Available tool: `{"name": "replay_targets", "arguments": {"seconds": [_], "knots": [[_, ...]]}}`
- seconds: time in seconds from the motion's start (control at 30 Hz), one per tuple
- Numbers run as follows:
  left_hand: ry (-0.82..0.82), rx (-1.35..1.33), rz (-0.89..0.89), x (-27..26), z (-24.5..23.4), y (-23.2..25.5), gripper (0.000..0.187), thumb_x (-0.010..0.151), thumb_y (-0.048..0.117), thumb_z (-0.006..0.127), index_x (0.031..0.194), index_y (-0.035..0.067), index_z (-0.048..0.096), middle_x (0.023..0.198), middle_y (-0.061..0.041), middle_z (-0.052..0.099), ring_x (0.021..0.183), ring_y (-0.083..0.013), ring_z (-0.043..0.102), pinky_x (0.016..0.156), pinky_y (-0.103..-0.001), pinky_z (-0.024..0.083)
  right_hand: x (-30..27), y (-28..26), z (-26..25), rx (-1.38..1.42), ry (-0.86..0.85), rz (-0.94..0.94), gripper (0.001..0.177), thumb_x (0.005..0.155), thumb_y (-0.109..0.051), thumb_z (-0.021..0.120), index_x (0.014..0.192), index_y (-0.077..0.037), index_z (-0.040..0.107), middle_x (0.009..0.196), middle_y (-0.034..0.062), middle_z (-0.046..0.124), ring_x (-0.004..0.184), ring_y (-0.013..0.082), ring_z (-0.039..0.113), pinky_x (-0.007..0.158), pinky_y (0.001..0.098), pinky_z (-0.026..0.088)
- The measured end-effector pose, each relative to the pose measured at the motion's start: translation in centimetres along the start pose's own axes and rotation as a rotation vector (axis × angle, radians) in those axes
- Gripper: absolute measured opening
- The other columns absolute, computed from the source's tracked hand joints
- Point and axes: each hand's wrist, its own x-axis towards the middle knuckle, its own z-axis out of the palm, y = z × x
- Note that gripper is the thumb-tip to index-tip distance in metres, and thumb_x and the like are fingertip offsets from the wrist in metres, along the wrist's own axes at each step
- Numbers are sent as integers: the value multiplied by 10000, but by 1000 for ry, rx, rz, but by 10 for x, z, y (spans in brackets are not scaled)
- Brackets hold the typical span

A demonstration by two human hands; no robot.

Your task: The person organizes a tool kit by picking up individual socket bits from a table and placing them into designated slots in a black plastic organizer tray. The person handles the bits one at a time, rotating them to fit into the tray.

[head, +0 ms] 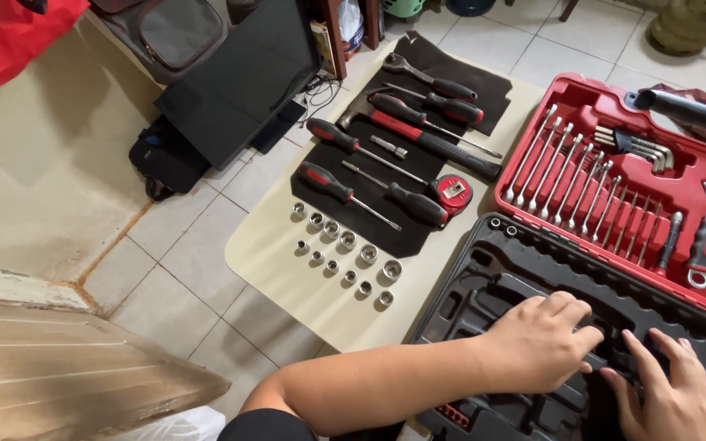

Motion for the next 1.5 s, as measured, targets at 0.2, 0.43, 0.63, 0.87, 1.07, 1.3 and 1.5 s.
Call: {"name": "replay_targets", "arguments": {"seconds": [0.2, 0.43, 0.63, 0.87, 1.07, 1.3, 1.5], "knots": [[-5, -9, 0, 0, 1, -1, 415, 892, 335, 653, 1188, 44, 640, 1336, -233, 609, 1325, -391, 559, 1037, -540, 524, -2, 0, 3, -49, -10, 7, 620, 831, -553, 727, 1414, -343, 719, 1469, -13, 716, 1342, 215, 751, 968, 340, 654], [-14, 14, 8, 2, 0, -1, 410, 887, 337, 662, 1175, 47, 642, 1329, -234, 610, 1291, -393, 565, 988, -528, 535, 3, -3, -10, -30, -51, -11, 636, 817, -538, 731, 1408, -304, 711, 1498, 5, 697, 1404, 230, 726, 1019, 355, 649], [-16, 43, 7, 4, -1, -3, 417, 870, 348, 690, 1175, 69, 645, 1330, -209, 616, 1296, -368, 571, 1006, -515, 539, 9, -8, -21, -71, -60, -18, 614, 861, -546, 706, 1424, -300, 715, 1494, -9, 692, 1421, 216, 716, 979, 354, 635], [-22, 61, 30, 3, 2, -4, 386, 882, 343, 689, 1156, 74, 646, 1301, -203, 612, 1260, -363, 567, 991, -494, 546, 11, -13, -38, 54, -108, -13, 625, 867, -470, 715, 1450, -244, 687, 1518, 64, 662, 1473, 302, 651, 995, 470, 617], [2, 81, 44, 3, 4, -6, 379, 877, 344, 707, 1142, 80, 648, 1282, -194, 615, 1250, -353, 573, 983, -485, 550, 14, -15, -41, 85, -148, 8, 637, 870, -468, 695, 1460, -229, 668, 1524, 84, 634, 1491, 311, 607, 963, 508, 608], [-21, 80, 42, 4, 3, -7, 389, 881, 354, 690, 1168, 95, 643, 1307, -192, 617, 1279, -345, 567, 1011, -491, 538, 16, -15, -43, 72, -141, -10, 611, 877, -464, 688, 1439, -225, 671, 1503, 90, 640, 1472, 317, 621, 933, 501, 625], [8, 63, 31, 8, -13, -9, 343, 877, 306, 709, 1131, 86, 641, 1294, -188, 605, 1271, -360, 552, 961, -515, 552, 15, -16, -41, 80, -140, 15, 630, 868, -483, 684, 1452, -247, 665, 1516, 75, 636, 1476, 313, 612, 962, 509, 605]]}}
